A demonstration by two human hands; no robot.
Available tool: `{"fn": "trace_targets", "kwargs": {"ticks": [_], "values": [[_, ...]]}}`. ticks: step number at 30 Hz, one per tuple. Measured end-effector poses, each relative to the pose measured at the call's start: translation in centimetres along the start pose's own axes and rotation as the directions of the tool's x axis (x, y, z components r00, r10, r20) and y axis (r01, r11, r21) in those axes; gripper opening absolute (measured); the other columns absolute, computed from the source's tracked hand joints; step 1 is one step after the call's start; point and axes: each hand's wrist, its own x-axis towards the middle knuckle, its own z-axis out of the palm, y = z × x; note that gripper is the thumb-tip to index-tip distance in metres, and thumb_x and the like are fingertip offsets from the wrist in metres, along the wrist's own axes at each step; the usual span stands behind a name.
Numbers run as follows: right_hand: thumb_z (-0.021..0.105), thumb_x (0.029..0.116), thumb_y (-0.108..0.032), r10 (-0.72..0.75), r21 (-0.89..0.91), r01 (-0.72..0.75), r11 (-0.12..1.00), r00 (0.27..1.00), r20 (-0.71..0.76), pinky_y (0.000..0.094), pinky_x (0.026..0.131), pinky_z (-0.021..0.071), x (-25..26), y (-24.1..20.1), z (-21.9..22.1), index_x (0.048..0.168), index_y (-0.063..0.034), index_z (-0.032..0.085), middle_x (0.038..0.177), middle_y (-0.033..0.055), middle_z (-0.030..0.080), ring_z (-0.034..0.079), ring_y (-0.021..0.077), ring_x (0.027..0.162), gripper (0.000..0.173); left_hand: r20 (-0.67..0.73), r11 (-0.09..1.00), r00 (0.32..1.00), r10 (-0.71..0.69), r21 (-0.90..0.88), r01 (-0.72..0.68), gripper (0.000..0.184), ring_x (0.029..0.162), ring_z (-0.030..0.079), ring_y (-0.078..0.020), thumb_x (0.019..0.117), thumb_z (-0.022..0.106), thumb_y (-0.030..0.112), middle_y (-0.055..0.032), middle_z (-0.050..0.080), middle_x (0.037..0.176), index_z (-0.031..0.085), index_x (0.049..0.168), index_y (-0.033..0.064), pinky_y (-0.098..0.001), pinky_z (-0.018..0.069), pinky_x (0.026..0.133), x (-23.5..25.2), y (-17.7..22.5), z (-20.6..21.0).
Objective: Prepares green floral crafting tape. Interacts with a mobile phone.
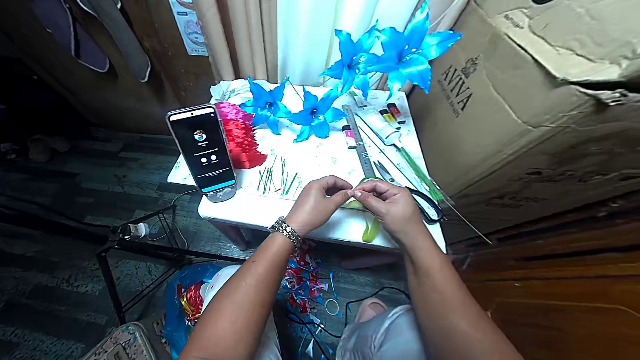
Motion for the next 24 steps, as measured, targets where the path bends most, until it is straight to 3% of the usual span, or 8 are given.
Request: {"fn": "trace_targets", "kwargs": {"ticks": [3, 7, 12, 16, 19, 24], "values": [[0.066, 0.0973, -0.005, 0.002, 0.032, -0.003, 0.999, 1.000, 0.010, 0.0117, 0.055, 0.0423, -0.1, -0.3, -0.1, 0.096, -0.0066, 0.071, 0.074, -0.0075, 0.063, 0.051, -0.0048, 0.059, 0.006, 0.011, 0.986, 0.997, -0.074, -0.147, 0.075, 0.015, 0.077, 0.062, -0.0056, 0.1039, 0.058, 0.011, -0.0042, 0.068, 0.090, 0.067, 0.109, 0.0004, -0.0243, 0.0531, 0.077, 0.6, -0.4, 0.2], [0.066, 0.0980, -0.008, 0.006, 0.061, -0.007, 0.998, 1.000, 0.016, 0.0119, 0.051, 0.0391, -0.2, -0.5, -0.1, 0.094, -0.0090, 0.072, 0.069, -0.0075, 0.061, 0.047, -0.0033, 0.054, 0.007, 0.027, 0.934, 0.984, -0.176, -0.311, 0.175, 0.018, 0.074, 0.064, -0.0045, 0.1071, 0.051, 0.013, -0.0011, 0.069, 0.085, 0.066, 0.109, 0.0031, -0.0211, 0.0520, 0.069, 0.6, -0.4, -0.4], [0.066, 0.0971, -0.007, -0.078, 0.086, 0.074, 0.994, 0.996, 0.050, 0.0111, 0.055, 0.0426, 0.3, 0.3, 0.1, 0.094, -0.0061, 0.071, 0.071, -0.0087, 0.062, 0.051, -0.0058, 0.058, 0.006, 0.108, 0.909, 0.951, -0.289, -0.282, 0.308, 0.015, 0.070, 0.065, -0.0033, 0.1054, 0.056, 0.013, -0.0009, 0.071, 0.081, 0.067, 0.100, 0.0048, -0.0182, 0.0499, 0.063, 0.9, -0.3, -1.1], [0.066, 0.0971, -0.008, -0.106, 0.060, 0.102, 0.993, 0.992, 0.067, 0.0122, 0.056, 0.0438, 0.4, 0.6, 0.2, 0.095, -0.0062, 0.072, 0.073, -0.0075, 0.063, 0.052, -0.0042, 0.060, 0.007, 0.164, 0.943, 0.957, -0.238, -0.197, 0.268, 0.012, 0.070, 0.063, -0.0006, 0.1024, 0.059, 0.014, 0.0005, 0.073, 0.082, 0.069, 0.099, 0.0076, -0.0175, 0.0475, 0.063, 0.2, -0.9, -1.5], [0.066, 0.0971, -0.008, -0.101, 0.046, 0.098, 0.994, 0.992, 0.076, 0.0114, 0.056, 0.0431, 0.4, 0.7, 0.2, 0.095, -0.0070, 0.071, 0.072, -0.0085, 0.063, 0.052, -0.0054, 0.059, 0.006, 0.147, 0.937, 0.952, -0.269, -0.186, 0.294, 0.013, 0.065, 0.061, -0.0003, 0.1018, 0.060, 0.007, 0.0002, 0.071, 0.076, 0.069, 0.094, 0.0027, -0.0168, 0.0455, 0.060, 0.8, -0.2, -1.2], [0.066, 0.0974, -0.008, -0.073, 0.018, 0.072, 0.997, 0.994, 0.078, 0.0122, 0.052, 0.0393, 0.1, 0.3, 0.3, 0.094, -0.0070, 0.072, 0.070, -0.0070, 0.061, 0.048, -0.0034, 0.056, 0.006, 0.155, 0.947, 0.950, -0.273, -0.130, 0.293, 0.015, 0.064, 0.059, 0.0000, 0.1024, 0.059, 0.008, 0.0008, 0.070, 0.074, 0.067, 0.091, 0.0030, -0.0177, 0.0430, 0.060, 0.8, -0.3, -1.3]]}}
